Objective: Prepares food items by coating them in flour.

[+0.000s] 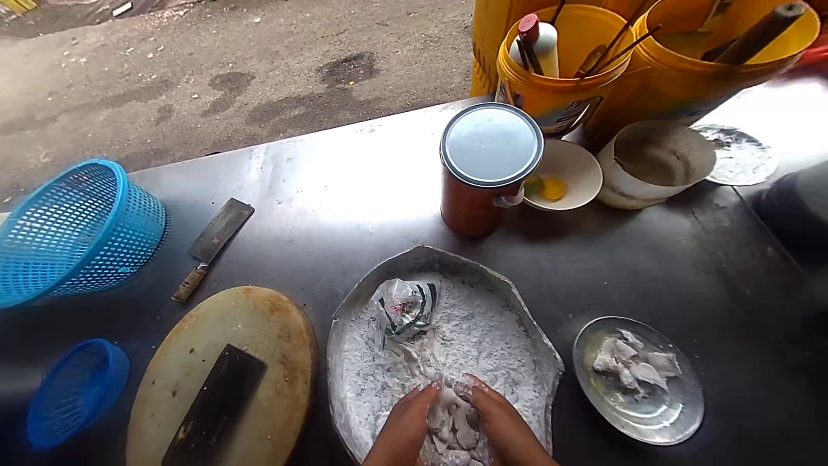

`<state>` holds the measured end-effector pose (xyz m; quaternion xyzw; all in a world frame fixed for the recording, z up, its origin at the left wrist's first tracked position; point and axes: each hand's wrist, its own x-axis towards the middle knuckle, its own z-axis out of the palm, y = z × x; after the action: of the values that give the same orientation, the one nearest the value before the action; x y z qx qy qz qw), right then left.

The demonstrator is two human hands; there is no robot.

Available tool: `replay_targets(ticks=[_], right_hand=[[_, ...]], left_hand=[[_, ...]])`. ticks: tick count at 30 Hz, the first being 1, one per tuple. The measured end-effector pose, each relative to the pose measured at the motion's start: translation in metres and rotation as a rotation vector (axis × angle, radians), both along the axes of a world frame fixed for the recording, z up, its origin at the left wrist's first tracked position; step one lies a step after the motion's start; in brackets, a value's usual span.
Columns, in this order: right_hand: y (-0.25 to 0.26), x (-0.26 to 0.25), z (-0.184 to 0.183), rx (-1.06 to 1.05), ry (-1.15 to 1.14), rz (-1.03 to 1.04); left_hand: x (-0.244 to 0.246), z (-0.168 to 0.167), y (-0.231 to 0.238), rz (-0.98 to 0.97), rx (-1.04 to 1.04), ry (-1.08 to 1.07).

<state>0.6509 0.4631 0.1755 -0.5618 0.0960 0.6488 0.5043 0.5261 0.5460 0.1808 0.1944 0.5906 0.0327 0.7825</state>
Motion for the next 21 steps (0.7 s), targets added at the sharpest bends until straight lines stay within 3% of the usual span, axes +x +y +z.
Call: replay_targets(ticks=[3, 6, 10, 13, 17, 21], right_hand=[[-0.026, 0.032, 0.025, 0.064, -0.031, -0.073], [-0.072, 0.09, 0.038, 0.136, -0.115, -0.206], [-0.122, 0.155, 0.028, 0.046, -0.347, -0.334], [-0.144, 0.19, 0.001, -0.01, -0.498, -0.316], [-0.171, 0.211, -0.012, -0.073, -0.581, -0.363], [-0.192, 0.214, -0.018, -0.149, -0.757, -0.368]], left_hand=[[0.031, 0.025, -0.012, -0.065, 0.111, 0.023], [0.1, 0.041, -0.039, -0.251, 0.186, -0.094], [0.2, 0.008, -0.089, -0.477, 0.231, -0.178], [0.242, -0.005, -0.109, -0.53, 0.209, -0.203], [0.223, 0.003, -0.096, -0.51, 0.324, -0.183], [0.142, 0.012, -0.053, -0.417, 0.582, 0.006]])
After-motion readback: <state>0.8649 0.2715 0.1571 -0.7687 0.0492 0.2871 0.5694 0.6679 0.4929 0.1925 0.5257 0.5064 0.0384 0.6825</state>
